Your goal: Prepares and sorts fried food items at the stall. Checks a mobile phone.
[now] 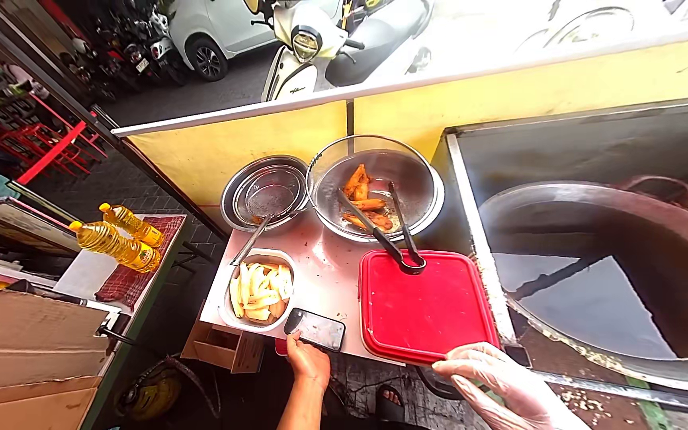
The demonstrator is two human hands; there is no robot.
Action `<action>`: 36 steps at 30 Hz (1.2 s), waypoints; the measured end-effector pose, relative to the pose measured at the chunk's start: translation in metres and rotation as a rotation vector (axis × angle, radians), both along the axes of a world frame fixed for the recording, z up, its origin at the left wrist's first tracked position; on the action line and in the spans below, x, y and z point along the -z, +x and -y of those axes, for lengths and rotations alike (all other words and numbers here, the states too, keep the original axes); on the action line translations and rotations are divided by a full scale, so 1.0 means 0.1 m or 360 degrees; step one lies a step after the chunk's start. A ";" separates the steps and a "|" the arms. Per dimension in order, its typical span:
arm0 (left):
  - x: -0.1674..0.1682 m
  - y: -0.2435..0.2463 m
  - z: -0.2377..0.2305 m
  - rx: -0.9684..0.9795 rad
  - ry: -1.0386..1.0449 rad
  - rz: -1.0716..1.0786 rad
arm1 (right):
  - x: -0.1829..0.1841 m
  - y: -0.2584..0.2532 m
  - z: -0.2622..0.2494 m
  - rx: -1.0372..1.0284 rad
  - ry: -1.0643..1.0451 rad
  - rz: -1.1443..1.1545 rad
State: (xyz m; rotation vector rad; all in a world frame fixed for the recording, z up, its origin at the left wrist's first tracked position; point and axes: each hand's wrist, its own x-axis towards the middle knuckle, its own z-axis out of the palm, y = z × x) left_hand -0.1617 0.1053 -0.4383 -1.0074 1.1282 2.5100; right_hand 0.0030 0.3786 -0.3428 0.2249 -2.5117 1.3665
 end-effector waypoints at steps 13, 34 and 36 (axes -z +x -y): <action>-0.06 -0.22 -0.06 0.0076 -0.0056 0.0011 | 0.01 -0.07 0.13 0.0068 -0.0020 0.0065; -0.46 -0.28 1.06 0.2194 -0.0554 -0.0362 | -0.21 -0.25 0.69 0.0554 -0.0042 0.0204; -0.61 -0.43 1.10 0.2390 -0.0648 -0.0561 | -0.22 -0.28 0.76 0.0605 -0.0027 0.0210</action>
